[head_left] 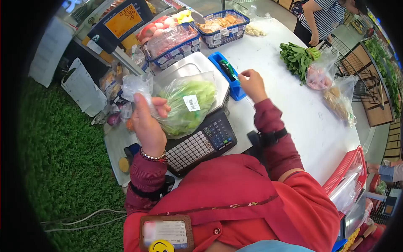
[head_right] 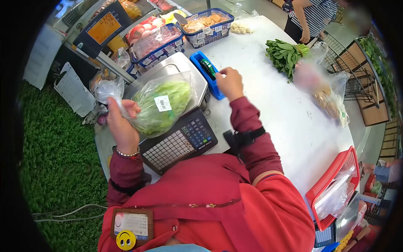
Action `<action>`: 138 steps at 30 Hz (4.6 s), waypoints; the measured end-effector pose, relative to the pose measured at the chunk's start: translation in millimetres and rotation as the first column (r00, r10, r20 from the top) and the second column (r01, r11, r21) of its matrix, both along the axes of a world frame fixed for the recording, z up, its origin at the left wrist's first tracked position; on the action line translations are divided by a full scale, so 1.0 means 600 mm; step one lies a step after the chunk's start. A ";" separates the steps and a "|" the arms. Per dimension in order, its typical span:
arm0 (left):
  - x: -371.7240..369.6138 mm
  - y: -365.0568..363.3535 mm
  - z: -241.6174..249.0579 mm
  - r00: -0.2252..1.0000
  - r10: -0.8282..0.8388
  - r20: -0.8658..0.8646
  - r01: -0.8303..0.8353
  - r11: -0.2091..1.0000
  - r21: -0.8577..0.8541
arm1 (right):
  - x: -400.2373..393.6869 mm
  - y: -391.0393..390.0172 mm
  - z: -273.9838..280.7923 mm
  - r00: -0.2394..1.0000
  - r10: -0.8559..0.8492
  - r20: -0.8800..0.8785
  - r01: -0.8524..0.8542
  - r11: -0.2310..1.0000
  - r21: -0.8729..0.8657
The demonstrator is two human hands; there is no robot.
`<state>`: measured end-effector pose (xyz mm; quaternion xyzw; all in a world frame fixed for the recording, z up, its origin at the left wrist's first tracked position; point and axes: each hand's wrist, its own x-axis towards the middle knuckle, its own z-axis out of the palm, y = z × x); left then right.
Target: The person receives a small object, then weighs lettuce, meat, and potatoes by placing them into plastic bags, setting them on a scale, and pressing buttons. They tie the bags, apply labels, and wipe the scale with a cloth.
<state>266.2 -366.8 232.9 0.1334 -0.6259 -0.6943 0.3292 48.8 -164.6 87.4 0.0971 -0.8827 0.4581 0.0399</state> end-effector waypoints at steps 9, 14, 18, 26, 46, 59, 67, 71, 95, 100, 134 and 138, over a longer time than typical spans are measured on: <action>-0.046 0.041 0.065 0.979 -0.093 0.180 0.132 0.966 -0.221 | -0.038 0.041 -0.045 0.948 0.079 0.308 -0.060 0.996 -0.071; -0.015 0.013 0.064 0.983 -0.089 0.160 0.153 0.883 -0.444 | 0.057 0.084 -0.011 0.875 0.015 0.484 -0.113 0.978 0.174; -0.016 0.002 0.068 0.972 -0.105 0.208 0.172 0.927 -0.334 | 0.026 0.105 -0.101 0.978 -0.208 0.024 0.090 0.523 0.848; -0.028 -0.011 0.066 0.902 -0.377 0.210 0.333 0.917 0.219 | 0.127 -0.027 0.314 0.614 0.711 -0.344 -0.760 0.650 -0.012; 0.002 -0.021 0.083 0.967 -0.158 0.201 0.194 0.965 -0.176 | 0.289 -0.129 0.305 0.634 0.367 -0.680 -0.353 0.920 0.168; 0.012 -0.002 0.073 0.995 -0.071 0.063 0.089 0.932 -0.351 | 0.208 -0.094 0.269 0.830 0.510 -0.224 -0.551 0.692 -0.467; -0.017 0.043 0.095 0.983 -0.179 -0.038 0.123 0.801 -0.586 | 0.107 -0.035 0.360 0.832 0.547 -0.097 -0.555 0.809 -0.194; -0.031 0.029 0.059 0.996 -0.083 0.045 0.093 0.790 -0.606 | -0.100 0.039 0.296 0.875 0.264 -0.405 -0.366 0.909 -0.197; -0.228 0.251 -0.074 0.718 -0.456 0.525 0.582 0.807 -0.095 | -0.410 0.638 0.081 0.626 -0.741 -0.243 0.777 0.621 0.107; -0.237 0.230 -0.066 0.740 -0.365 0.565 0.514 0.848 -0.127 | -0.462 0.611 0.022 0.731 -0.666 -0.148 0.683 0.718 0.137; -0.060 0.070 0.196 0.935 -0.335 0.114 0.320 0.663 -0.676 | 0.202 -0.013 0.526 0.866 0.391 -0.313 -0.499 0.732 -0.464; -0.058 -0.044 0.137 0.954 -0.260 0.147 0.268 0.529 -0.805 | 0.193 -0.097 0.440 0.761 0.551 -0.342 -0.645 0.696 -0.314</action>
